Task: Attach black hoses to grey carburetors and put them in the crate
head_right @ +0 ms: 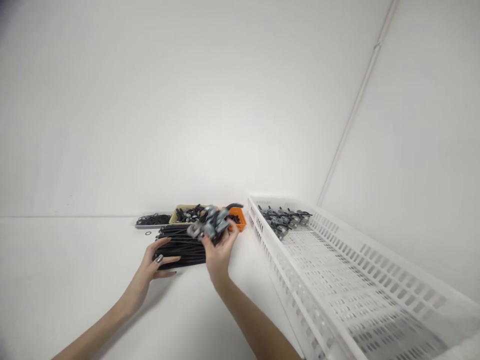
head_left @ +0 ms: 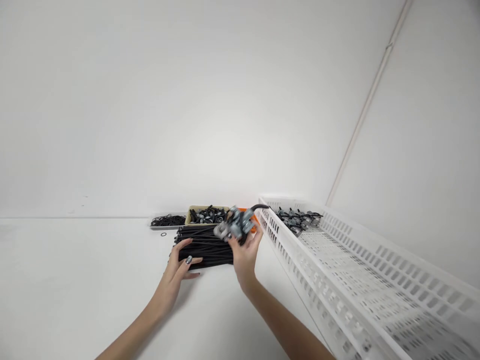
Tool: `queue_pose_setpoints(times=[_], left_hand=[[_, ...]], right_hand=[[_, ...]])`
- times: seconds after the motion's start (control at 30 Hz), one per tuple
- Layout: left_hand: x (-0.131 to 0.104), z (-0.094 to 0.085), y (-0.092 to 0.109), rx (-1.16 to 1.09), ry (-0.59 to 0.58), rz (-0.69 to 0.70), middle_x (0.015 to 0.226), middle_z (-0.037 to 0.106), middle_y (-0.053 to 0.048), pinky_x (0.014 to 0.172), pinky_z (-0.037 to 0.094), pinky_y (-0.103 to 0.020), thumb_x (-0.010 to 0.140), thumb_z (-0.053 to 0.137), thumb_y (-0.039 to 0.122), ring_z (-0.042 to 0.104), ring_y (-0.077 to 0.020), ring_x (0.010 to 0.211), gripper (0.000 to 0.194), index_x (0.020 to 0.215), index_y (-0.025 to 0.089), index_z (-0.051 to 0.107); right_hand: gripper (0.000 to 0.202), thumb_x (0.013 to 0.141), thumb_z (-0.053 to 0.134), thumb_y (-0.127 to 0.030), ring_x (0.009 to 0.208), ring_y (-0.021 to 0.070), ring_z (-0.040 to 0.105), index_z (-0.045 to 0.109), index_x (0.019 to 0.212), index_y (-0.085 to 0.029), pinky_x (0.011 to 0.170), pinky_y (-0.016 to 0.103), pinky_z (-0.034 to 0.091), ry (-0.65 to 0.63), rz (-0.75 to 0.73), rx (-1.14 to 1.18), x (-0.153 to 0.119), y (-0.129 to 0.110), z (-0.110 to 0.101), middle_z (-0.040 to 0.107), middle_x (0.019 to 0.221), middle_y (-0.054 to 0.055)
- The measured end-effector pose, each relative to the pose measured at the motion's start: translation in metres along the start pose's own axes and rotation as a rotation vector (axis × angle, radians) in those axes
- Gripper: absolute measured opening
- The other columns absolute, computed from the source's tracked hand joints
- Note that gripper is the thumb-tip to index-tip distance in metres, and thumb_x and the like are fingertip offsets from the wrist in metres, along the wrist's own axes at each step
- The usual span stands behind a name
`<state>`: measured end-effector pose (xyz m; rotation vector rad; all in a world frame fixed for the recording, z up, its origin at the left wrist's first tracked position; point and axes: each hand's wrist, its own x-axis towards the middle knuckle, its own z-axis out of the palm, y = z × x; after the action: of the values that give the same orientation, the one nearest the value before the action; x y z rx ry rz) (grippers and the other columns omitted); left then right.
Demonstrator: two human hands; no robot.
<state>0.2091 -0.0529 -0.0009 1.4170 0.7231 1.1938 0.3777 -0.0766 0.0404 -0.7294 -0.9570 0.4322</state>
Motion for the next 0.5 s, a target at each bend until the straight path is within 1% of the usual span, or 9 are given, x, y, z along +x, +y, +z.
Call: queue_pose_setpoints(times=[0.07, 0.17, 0.23, 0.27, 0.33, 0.37, 0.4, 0.47, 0.5], left_hand=[[-0.003, 0.002, 0.005, 0.049, 0.026, 0.011, 0.146, 0.029, -0.008, 0.076, 0.058, -0.041, 0.083, 0.046, 0.054, 0.059, -0.0294, 0.108, 0.052, 0.129, 0.031, 0.036], [-0.004, 0.004, 0.010, 0.107, 0.083, 0.036, 0.143, 0.033, -0.007, 0.073, 0.058, -0.039, 0.084, 0.044, 0.056, 0.058, -0.0288, 0.108, 0.050, 0.127, 0.030, 0.038], [-0.003, 0.004, 0.011, 0.136, 0.100, 0.057, 0.141, 0.036, -0.008, 0.071, 0.058, -0.038, 0.083, 0.045, 0.056, 0.057, -0.0287, 0.107, 0.051, 0.126, 0.030, 0.038], [-0.002, 0.002, 0.010, 0.146, 0.102, 0.063, 0.139, 0.038, -0.008, 0.071, 0.058, -0.037, 0.082, 0.045, 0.056, 0.057, -0.0286, 0.107, 0.052, 0.126, 0.029, 0.038], [-0.001, -0.002, 0.007, 0.169, 0.070, 0.066, 0.132, 0.045, -0.009, 0.073, 0.057, -0.037, 0.082, 0.048, 0.055, 0.056, -0.0283, 0.108, 0.053, 0.128, 0.029, 0.037], [-0.001, -0.004, 0.005, 0.188, 0.053, 0.069, 0.125, 0.050, -0.009, 0.075, 0.056, -0.038, 0.082, 0.048, 0.054, 0.056, -0.0281, 0.107, 0.054, 0.128, 0.028, 0.037], [-0.001, -0.006, 0.003, 0.214, 0.042, 0.074, 0.116, 0.054, -0.009, 0.076, 0.055, -0.038, 0.083, 0.048, 0.053, 0.057, -0.0279, 0.106, 0.054, 0.128, 0.028, 0.036], [-0.002, -0.007, 0.000, 0.282, 0.045, 0.090, 0.102, 0.058, -0.008, 0.076, 0.054, -0.038, 0.083, 0.047, 0.053, 0.058, -0.0278, 0.102, 0.053, 0.128, 0.028, 0.037], [-0.004, -0.006, -0.002, 0.320, 0.059, 0.100, 0.098, 0.058, -0.007, 0.073, 0.054, -0.038, 0.083, 0.047, 0.053, 0.059, -0.0278, 0.100, 0.053, 0.128, 0.028, 0.037]], right_hand=[[0.074, 0.075, 0.066, -0.034, 0.117, 0.0225, 0.052, 0.017, 0.129, -0.026, 0.100, 0.041, 0.041, 0.150, -0.097, -0.053, 0.049, -0.019, 0.009, 0.044, 0.134, 0.016], [0.073, 0.083, 0.055, -0.039, 0.118, 0.0210, 0.051, 0.005, 0.133, -0.022, 0.097, 0.038, 0.044, 0.269, -0.228, -0.145, 0.136, -0.046, 0.019, 0.040, 0.135, 0.020], [0.071, 0.085, 0.050, -0.040, 0.115, 0.0209, 0.053, 0.004, 0.134, -0.018, 0.096, 0.038, 0.044, 0.340, -0.320, -0.308, 0.190, -0.059, 0.013, 0.042, 0.133, 0.021], [0.070, 0.085, 0.050, -0.039, 0.113, 0.0212, 0.055, 0.006, 0.134, -0.017, 0.094, 0.038, 0.044, 0.370, -0.344, -0.414, 0.213, -0.062, 0.004, 0.044, 0.131, 0.021], [0.067, 0.083, 0.050, -0.037, 0.106, 0.0211, 0.058, 0.011, 0.134, -0.017, 0.091, 0.036, 0.045, 0.364, -0.362, -0.624, 0.245, -0.065, -0.025, 0.051, 0.125, 0.018], [0.066, 0.083, 0.051, -0.035, 0.104, 0.0210, 0.059, 0.013, 0.134, -0.018, 0.091, 0.036, 0.044, 0.320, -0.360, -0.752, 0.254, -0.065, -0.045, 0.053, 0.123, 0.016], [0.065, 0.082, 0.051, -0.034, 0.105, 0.0219, 0.058, 0.016, 0.134, -0.018, 0.090, 0.036, 0.044, 0.256, -0.341, -0.913, 0.260, -0.064, -0.068, 0.054, 0.122, 0.016], [0.060, 0.084, 0.047, -0.032, 0.110, 0.0237, 0.054, 0.020, 0.135, -0.019, 0.088, 0.035, 0.043, 0.095, -0.257, -1.331, 0.262, -0.062, -0.118, 0.052, 0.124, 0.015], [0.057, 0.082, 0.050, -0.028, 0.111, 0.0246, 0.053, 0.027, 0.134, -0.021, 0.089, 0.035, 0.041, 0.066, -0.224, -1.399, 0.261, -0.061, -0.143, 0.051, 0.126, 0.014]])
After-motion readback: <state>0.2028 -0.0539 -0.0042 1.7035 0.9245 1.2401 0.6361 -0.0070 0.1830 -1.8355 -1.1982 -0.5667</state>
